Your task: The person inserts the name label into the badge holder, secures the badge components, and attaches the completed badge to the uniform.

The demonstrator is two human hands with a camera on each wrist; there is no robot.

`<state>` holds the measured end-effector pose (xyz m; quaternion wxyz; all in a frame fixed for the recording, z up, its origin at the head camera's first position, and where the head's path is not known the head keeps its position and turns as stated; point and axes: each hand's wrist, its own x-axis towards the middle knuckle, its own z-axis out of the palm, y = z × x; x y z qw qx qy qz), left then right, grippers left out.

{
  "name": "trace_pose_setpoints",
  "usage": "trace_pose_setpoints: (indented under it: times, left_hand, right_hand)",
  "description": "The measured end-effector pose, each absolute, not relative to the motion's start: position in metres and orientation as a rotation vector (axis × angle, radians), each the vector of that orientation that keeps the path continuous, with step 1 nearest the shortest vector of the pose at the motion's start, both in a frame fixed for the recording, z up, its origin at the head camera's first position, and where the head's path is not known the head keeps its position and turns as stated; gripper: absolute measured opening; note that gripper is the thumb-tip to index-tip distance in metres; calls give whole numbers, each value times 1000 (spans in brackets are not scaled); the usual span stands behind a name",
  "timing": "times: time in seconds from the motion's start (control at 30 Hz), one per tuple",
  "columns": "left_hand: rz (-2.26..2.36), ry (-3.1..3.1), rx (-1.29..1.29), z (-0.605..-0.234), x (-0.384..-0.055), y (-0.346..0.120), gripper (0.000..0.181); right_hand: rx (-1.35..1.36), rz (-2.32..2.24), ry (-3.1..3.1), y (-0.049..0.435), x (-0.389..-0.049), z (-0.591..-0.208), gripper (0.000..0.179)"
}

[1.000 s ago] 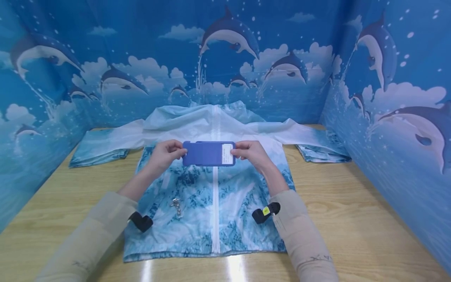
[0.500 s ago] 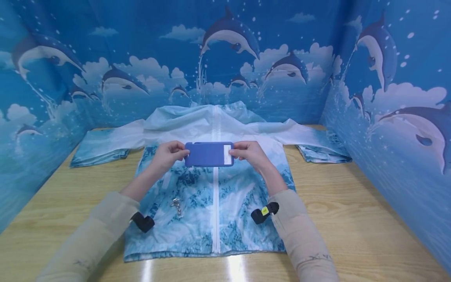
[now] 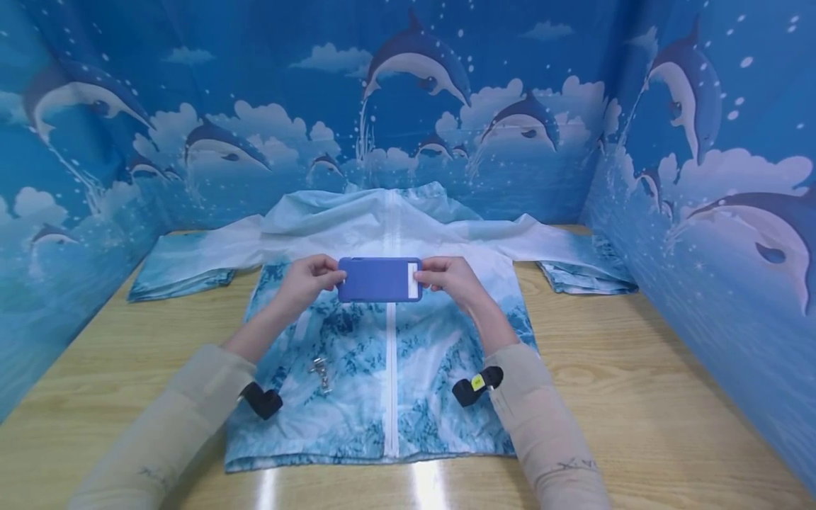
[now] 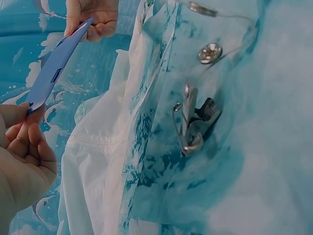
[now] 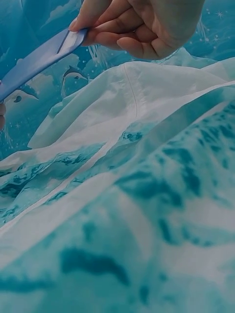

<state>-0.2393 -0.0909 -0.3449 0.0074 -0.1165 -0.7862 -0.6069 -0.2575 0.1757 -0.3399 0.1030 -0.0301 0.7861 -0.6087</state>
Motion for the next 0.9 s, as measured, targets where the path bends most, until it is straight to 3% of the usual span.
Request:
trace_pose_setpoints:
  times: [0.9]
  left_hand:
    - [-1874, -2468, -311, -350, -240, -86, 14]
  right_hand:
    - [-135, -1815, 2304, 169, -259, -343, 36]
